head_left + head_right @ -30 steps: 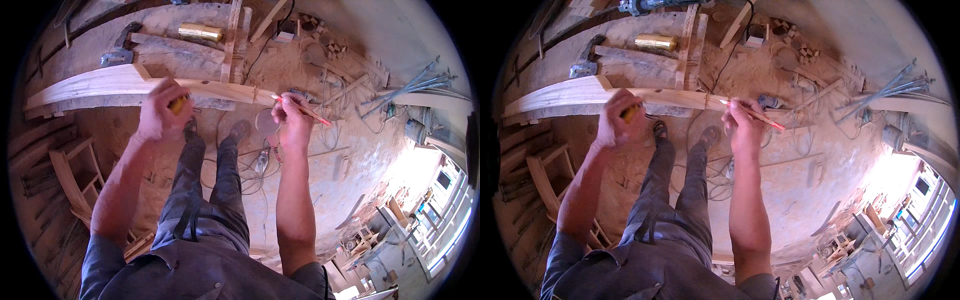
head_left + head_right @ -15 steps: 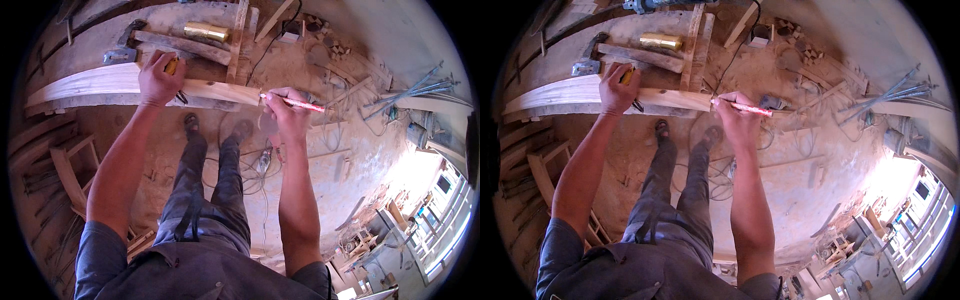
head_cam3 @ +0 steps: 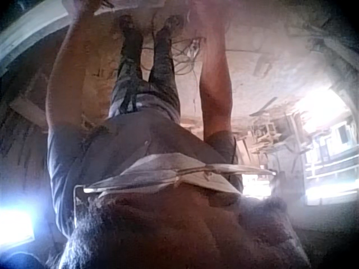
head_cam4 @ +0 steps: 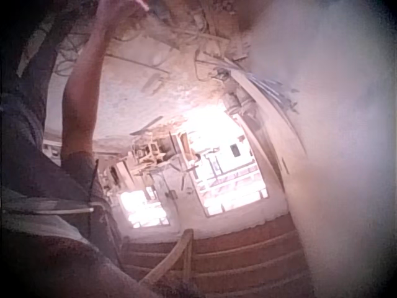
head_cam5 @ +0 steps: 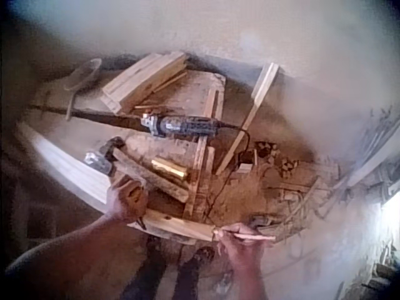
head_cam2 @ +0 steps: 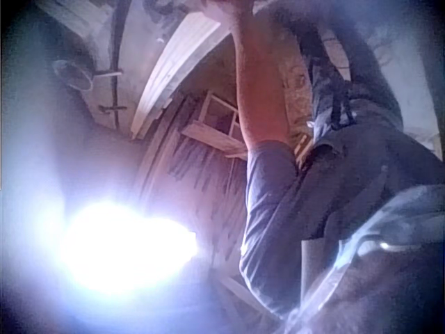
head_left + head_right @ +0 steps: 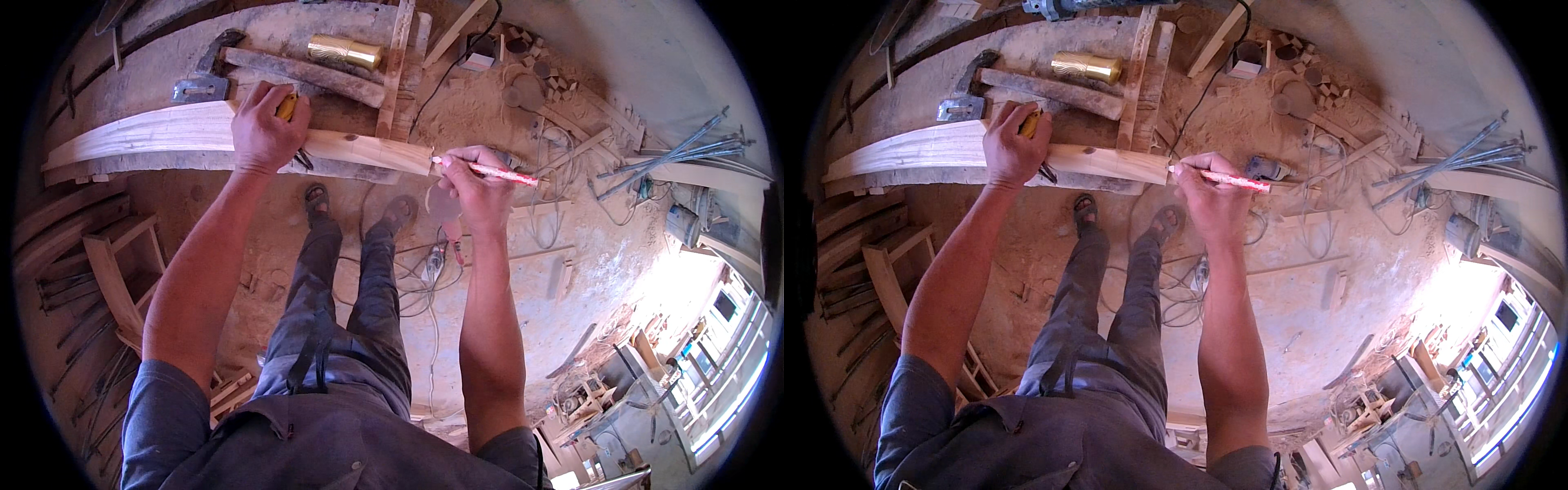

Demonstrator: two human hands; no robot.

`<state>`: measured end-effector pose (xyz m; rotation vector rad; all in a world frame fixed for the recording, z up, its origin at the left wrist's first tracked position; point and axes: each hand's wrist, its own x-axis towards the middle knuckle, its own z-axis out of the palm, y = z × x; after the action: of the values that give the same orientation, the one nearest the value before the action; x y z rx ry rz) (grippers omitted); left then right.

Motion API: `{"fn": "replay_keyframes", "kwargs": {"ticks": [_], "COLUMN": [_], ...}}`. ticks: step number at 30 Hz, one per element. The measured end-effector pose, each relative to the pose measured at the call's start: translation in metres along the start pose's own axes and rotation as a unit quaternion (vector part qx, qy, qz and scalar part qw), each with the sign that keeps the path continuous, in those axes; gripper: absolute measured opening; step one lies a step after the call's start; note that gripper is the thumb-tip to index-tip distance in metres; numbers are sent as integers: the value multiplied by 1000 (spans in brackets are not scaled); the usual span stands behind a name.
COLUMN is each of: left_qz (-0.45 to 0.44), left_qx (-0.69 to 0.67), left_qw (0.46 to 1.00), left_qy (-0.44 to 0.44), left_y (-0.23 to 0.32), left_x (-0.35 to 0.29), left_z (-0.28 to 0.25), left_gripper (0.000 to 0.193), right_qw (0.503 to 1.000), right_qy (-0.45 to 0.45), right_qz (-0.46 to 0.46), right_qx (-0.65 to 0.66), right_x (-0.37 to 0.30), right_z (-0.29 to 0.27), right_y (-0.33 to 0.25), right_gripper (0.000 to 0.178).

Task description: The person uses an angle grinder to shape a long wooden piece on a workbench, then measures and marks it with a tape measure and pencil. The person also briefly handles a brass fitting.

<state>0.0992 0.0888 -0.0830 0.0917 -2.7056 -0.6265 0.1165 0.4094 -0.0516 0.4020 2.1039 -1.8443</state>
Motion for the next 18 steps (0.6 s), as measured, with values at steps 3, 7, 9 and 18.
{"fn": "replay_keyframes", "kwargs": {"ticks": [3,7,9,18], "left_qz": [4,4,-3,-8], "left_qx": [-2,-7,0,-6], "left_qw": [1000,1000,1000,1000], "left_qy": [3,3,6,-5], "left_y": [-1,-2,1,0], "left_x": [0,0,-1,0], "left_z": [0,1,1,0], "left_gripper": [23,23,22,23], "right_qw": [1000,999,999,1000], "right_qy": [14,29,18,18], "right_qz": [-4,4,24,9], "right_qx": [16,36,11,8], "right_x": [-1,-3,-3,-2], "right_z": [4,7,4,4], "right_y": [-3,-6,-9,-5], "right_gripper": [17,16,15,13]}}
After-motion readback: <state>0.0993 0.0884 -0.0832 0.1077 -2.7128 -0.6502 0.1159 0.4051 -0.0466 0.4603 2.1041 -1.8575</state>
